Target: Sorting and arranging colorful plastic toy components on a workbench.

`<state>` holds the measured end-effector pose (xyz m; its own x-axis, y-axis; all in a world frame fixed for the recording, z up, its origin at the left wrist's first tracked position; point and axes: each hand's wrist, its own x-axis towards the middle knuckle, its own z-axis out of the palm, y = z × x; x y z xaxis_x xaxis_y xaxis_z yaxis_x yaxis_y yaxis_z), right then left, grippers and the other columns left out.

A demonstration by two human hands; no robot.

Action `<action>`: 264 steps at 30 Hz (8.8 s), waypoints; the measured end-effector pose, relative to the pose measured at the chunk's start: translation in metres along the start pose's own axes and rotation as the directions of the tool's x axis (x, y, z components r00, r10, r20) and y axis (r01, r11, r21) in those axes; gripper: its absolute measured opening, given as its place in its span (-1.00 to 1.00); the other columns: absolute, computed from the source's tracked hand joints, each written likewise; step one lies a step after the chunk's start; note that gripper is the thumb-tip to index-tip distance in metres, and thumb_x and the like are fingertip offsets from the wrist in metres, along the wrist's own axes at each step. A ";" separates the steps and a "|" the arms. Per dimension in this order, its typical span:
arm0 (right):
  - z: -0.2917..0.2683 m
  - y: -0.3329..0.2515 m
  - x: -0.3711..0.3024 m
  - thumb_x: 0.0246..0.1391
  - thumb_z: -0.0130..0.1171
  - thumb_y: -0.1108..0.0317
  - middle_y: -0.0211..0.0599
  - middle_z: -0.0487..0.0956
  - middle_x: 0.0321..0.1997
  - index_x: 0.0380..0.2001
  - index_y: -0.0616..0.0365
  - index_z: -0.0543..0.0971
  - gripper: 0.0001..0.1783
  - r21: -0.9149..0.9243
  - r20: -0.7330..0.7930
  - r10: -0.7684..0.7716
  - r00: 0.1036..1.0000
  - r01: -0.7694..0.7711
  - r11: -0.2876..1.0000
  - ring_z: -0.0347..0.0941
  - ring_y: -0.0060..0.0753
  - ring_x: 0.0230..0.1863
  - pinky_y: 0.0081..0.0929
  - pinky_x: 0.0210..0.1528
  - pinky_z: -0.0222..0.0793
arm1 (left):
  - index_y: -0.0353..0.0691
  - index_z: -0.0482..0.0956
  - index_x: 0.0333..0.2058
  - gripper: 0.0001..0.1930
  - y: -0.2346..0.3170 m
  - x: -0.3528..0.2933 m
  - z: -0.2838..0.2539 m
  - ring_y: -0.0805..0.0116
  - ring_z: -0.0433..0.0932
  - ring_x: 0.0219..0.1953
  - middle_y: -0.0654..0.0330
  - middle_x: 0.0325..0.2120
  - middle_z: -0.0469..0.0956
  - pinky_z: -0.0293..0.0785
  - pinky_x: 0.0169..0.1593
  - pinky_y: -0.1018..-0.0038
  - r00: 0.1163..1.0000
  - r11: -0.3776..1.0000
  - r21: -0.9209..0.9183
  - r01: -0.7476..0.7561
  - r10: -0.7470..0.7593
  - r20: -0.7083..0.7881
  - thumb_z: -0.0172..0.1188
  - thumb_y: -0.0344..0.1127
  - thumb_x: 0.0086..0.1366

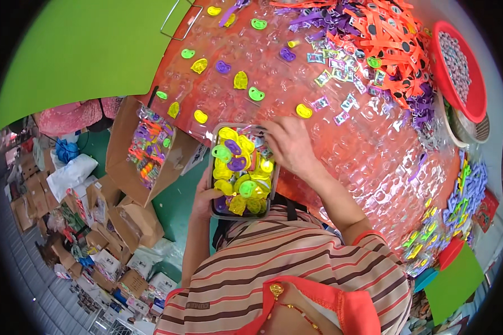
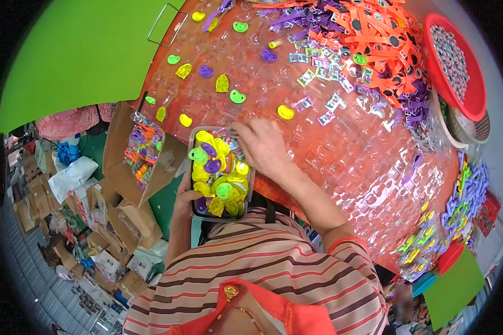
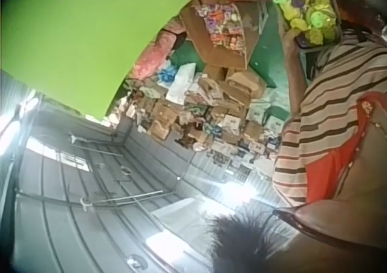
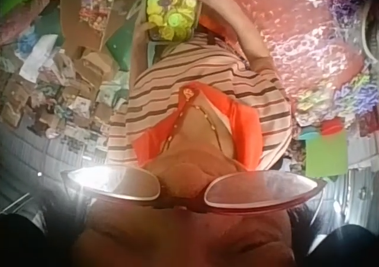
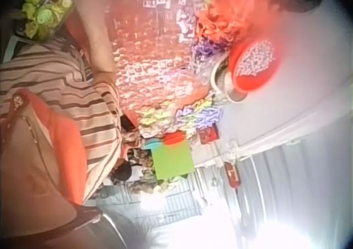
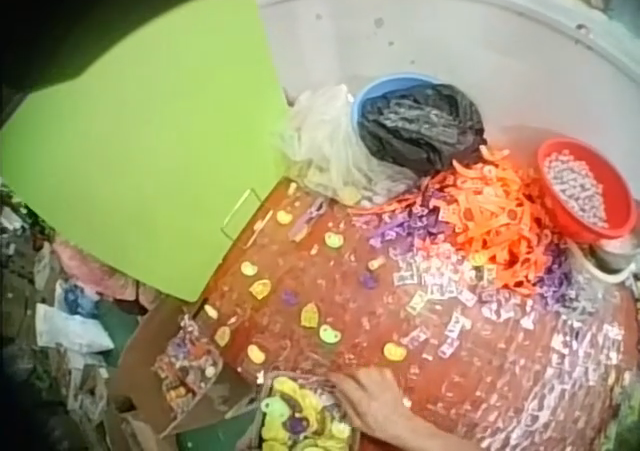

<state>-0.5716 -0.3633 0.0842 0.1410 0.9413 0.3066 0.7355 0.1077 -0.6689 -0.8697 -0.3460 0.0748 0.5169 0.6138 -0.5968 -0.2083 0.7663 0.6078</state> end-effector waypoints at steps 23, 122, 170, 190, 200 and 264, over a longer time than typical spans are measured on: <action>0.000 -0.053 -0.037 0.03 0.32 0.29 -0.20 0.49 -0.06 -0.07 0.11 0.57 -0.63 0.071 0.469 -0.124 0.874 0.103 0.992 0.45 -0.13 -0.04 -0.16 -0.01 0.28 | -0.31 0.11 0.42 -0.02 -0.013 0.017 0.000 0.17 0.38 0.31 0.06 0.30 0.36 0.29 0.36 0.25 0.998 0.997 -0.053 -0.057 0.058 0.032 0.24 -0.49 -0.07; 0.141 0.108 0.083 0.04 0.22 0.45 -0.32 0.54 -0.30 0.29 0.16 0.39 -0.32 0.362 0.348 0.542 0.765 -0.643 0.675 0.46 -0.47 -0.27 -0.45 -0.18 0.41 | -0.28 0.20 0.36 0.00 0.020 -0.021 -0.099 0.02 0.50 0.19 0.01 0.21 0.44 0.46 0.26 0.15 0.950 0.910 -0.339 -0.238 0.146 -0.275 0.24 -0.62 -0.22; 0.006 -0.068 -0.003 0.05 0.20 0.52 -0.12 0.55 -0.08 -0.12 0.18 0.57 -0.73 -0.124 0.168 0.203 0.965 -0.184 0.975 0.50 0.04 -0.04 -0.13 -0.03 0.43 | -0.29 0.12 0.42 -0.06 0.013 0.051 -0.020 0.14 0.40 0.29 0.06 0.29 0.37 0.33 0.34 0.23 0.983 0.991 -0.128 -0.038 0.060 0.174 0.10 -0.59 -0.06; 0.046 -0.144 -0.068 0.00 0.15 0.28 -0.03 0.32 0.37 -0.02 0.07 0.54 -0.58 -0.409 0.246 0.131 0.960 -0.020 0.912 0.22 -0.01 0.37 -0.02 0.26 0.16 | -0.29 0.10 0.42 0.00 0.015 0.037 -0.036 0.15 0.35 0.33 0.07 0.31 0.33 0.26 0.38 0.26 0.943 0.997 -0.021 0.076 -0.065 0.326 0.13 -0.53 -0.13; -0.012 0.002 -0.047 0.02 0.11 0.63 0.01 0.52 -0.12 0.04 0.11 0.56 -0.54 0.054 -0.067 0.337 0.939 -0.333 0.941 0.51 0.11 -0.09 -0.15 -0.09 0.49 | -0.26 0.11 0.42 -0.03 -0.004 0.030 -0.002 0.11 0.42 0.27 0.05 0.27 0.38 0.35 0.33 0.23 0.979 0.998 -0.069 -0.015 0.029 0.204 0.09 -0.55 -0.11; -0.073 0.024 -0.022 0.01 0.27 0.47 -0.25 0.54 -0.11 -0.12 0.07 0.60 -0.69 -0.213 0.116 0.039 0.992 -0.013 0.977 0.45 -0.14 -0.07 -0.17 -0.06 0.27 | -0.30 0.04 0.45 -0.01 -0.053 0.080 0.076 0.17 0.30 0.37 0.04 0.35 0.29 0.20 0.40 0.26 0.977 0.987 -0.161 -0.009 0.044 0.211 0.15 -0.53 -0.06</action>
<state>-0.5087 -0.4053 0.1110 0.0917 0.9756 0.1996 0.8580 0.0243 -0.5131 -0.7536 -0.3522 0.0344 0.6707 0.5927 -0.4459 -0.3443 0.7813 0.5207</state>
